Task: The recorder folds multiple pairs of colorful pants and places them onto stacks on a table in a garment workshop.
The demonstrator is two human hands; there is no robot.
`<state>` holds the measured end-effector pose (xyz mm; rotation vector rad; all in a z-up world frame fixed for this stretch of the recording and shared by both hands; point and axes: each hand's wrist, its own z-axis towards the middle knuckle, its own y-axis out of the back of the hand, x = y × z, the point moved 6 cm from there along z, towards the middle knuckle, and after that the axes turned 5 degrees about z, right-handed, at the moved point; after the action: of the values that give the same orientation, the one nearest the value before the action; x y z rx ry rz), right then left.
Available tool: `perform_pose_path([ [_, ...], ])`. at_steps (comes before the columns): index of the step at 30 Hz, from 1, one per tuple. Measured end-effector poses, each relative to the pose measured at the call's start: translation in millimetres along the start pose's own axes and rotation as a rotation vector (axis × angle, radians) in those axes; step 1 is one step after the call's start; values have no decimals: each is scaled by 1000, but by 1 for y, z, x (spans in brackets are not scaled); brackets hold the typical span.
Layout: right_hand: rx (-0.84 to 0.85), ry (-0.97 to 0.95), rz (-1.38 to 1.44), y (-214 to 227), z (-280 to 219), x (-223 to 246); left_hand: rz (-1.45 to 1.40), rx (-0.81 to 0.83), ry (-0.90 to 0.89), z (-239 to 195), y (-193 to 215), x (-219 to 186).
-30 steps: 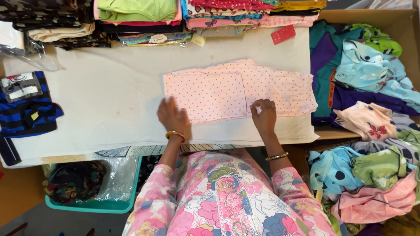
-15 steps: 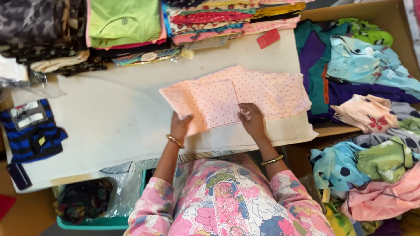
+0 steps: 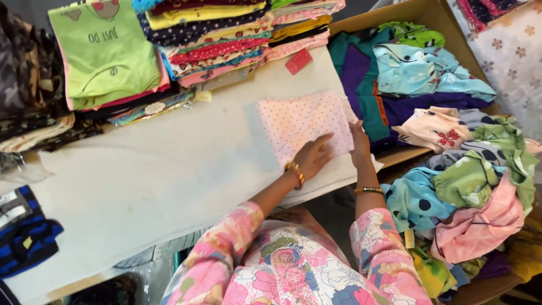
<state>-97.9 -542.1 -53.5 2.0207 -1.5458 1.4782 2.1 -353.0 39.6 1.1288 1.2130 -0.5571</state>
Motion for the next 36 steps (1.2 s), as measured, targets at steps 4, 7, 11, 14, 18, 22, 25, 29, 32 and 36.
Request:
perform_pose_path([
  [4,-196,-32,-318,33,26,-19,360,-80,-176,-50,29,2],
  [7,-227,393,-940,9,17,25,685,0,-197,-68,35,8],
  [11,-394,389,-1186,15,11,49,797,355,-74,-79,29,31],
  [14,-350,437,-1349,20,20,46,786,515,-21,-81,31,28],
  [18,-326,383,-1148,18,19,46,550,462,36,-83,35,40],
  [22,-305,76,-1050,-8,1,60,207,240,163,-81,57,56],
  [25,-73,180,-599,-72,-32,92,-230,64,177,-75,78,72],
  [29,110,383,-378,-184,-117,134,-622,-36,84,-79,142,18],
  [32,251,488,-552,-244,-159,93,-824,-82,94,-90,174,12],
  [36,554,408,-856,-317,-225,-11,-1239,-313,204,-129,180,114],
])
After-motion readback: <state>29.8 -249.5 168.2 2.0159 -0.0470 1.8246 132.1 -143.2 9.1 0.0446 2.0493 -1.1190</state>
